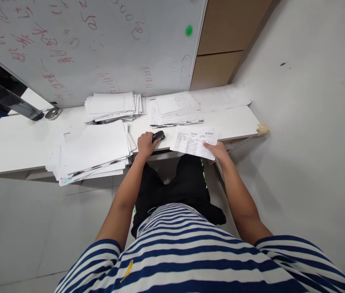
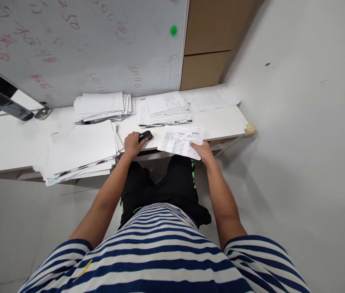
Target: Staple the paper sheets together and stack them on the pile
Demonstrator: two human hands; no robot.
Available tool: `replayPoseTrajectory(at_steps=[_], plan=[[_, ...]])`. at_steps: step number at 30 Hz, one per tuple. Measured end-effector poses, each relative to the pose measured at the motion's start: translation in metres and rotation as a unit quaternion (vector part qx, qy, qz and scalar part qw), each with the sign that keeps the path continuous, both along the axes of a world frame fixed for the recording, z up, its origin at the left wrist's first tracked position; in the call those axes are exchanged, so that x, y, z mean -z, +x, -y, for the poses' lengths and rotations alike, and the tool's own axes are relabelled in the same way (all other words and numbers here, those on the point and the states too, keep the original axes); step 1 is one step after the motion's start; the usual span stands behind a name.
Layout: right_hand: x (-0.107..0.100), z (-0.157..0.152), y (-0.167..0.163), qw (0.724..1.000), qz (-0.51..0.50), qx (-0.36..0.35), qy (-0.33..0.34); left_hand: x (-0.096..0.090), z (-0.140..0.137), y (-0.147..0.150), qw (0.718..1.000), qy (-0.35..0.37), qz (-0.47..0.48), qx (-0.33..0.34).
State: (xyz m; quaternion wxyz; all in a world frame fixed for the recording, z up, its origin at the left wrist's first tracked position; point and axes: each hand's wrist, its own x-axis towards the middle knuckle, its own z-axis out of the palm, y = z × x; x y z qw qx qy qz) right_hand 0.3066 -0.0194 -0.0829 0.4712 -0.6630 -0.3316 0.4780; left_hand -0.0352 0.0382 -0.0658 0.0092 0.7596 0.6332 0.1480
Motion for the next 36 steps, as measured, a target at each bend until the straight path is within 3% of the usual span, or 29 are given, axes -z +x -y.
replayPoseTrajectory(at_steps=[5,16,21,27,32,36], plan=[[0.004,-0.003,-0.006,0.995,-0.071,-0.069,-0.016,-0.002,0.001,-0.007,0.998,-0.008,0.018,0.067],[0.009,-0.019,-0.03,0.984,-0.08,-0.156,-0.021,-0.001,0.002,-0.013,0.99,-0.003,0.038,0.137],[0.001,-0.025,-0.042,0.979,-0.03,-0.199,-0.032,-0.024,0.005,-0.014,0.985,-0.014,0.064,0.16],[-0.001,-0.03,-0.041,0.987,0.011,-0.159,0.028,-0.055,-0.023,0.015,0.985,0.013,0.138,0.102],[0.005,-0.037,-0.037,0.981,0.076,-0.176,0.03,-0.045,-0.045,0.049,0.993,0.001,0.115,0.017],[0.008,-0.04,-0.032,0.983,0.003,-0.184,0.017,-0.034,-0.047,0.057,0.995,-0.066,0.077,-0.022]])
